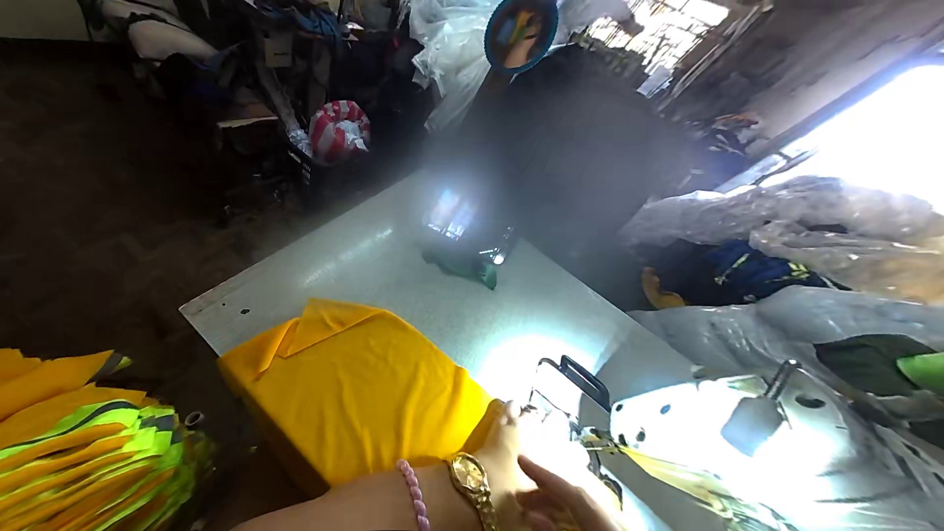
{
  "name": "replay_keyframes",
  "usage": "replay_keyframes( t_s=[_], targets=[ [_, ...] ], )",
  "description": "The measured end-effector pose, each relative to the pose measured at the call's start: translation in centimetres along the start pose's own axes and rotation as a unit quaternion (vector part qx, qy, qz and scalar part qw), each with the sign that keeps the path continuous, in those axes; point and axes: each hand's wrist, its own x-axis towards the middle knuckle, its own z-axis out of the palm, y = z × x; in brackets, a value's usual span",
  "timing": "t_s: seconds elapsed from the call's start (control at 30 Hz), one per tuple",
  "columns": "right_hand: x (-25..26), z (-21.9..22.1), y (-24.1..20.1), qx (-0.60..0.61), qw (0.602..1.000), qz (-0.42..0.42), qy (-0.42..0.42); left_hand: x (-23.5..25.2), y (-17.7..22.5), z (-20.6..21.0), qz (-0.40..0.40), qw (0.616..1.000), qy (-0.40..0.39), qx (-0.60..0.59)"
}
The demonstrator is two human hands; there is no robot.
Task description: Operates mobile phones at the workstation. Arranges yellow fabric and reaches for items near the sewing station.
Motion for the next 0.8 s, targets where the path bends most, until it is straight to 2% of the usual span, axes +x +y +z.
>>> replay_keyframes(
  t_s=[0.03,0.07,0.13,0.17,0.23,0.27,0.3,0.37,0.43,0.5,0.63,0.7,0.73,0.8],
  targets=[
    [1.1,0.0,-0.1,-0.019,1.0,-0.019,0.015,0.7,-2.1,1.2,0.026,0.997,0.044,0.064],
    [2.6,0.2,0.1,-0.035,0.998,-0.04,0.032,1.0,-3.4,1.0,0.019,0.994,0.036,0.106],
    [6.1,0.7,0.8,-0.062,0.992,-0.082,0.071,1.0,-5.2,1.0,-0.023,0.999,0.018,-0.012],
    [8.0,1.0,1.4,-0.079,0.987,-0.103,0.093,1.9,-6.1,3.4,0.0,0.995,0.036,-0.09],
    [11.8,1.4,2.5,-0.115,0.978,-0.121,0.127,5.7,-7.1,7.5,0.072,0.996,0.061,0.01],
    [13.5,1.4,2.8,-0.125,0.977,-0.114,0.132,7.8,-7.6,9.0,0.114,0.984,0.109,0.087],
    [15.1,1.4,2.8,-0.129,0.978,-0.099,0.131,10.7,-8.6,10.8,0.172,0.953,0.197,0.154],
    [17.9,1.0,2.4,-0.136,0.982,-0.057,0.118,13.4,-9.2,12.1,0.207,0.924,0.256,0.194],
    [20.4,0.8,2.2,-0.144,0.981,-0.039,0.122,13.4,-9.2,11.9,0.195,0.938,0.238,0.159],
    [22.5,0.7,2.4,-0.163,0.977,-0.04,0.13,10.9,-9.8,10.6,0.187,0.962,0.175,0.099],
    [25.5,0.4,2.7,-0.212,0.97,-0.001,0.118,9.8,-10.4,10.2,0.215,0.959,0.149,0.108],
    [26.5,0.3,2.6,-0.239,0.965,0.013,0.107,11.5,-10.1,11.1,0.209,0.956,0.176,0.104],
    [26.7,0.4,2.6,-0.249,0.963,0.014,0.104,13.3,-9.9,12.1,0.223,0.941,0.223,0.125],
    [27.1,0.6,2.7,-0.264,0.959,0.01,0.1,14.8,-9.8,12.9,0.23,0.927,0.265,0.129]
  ],
)
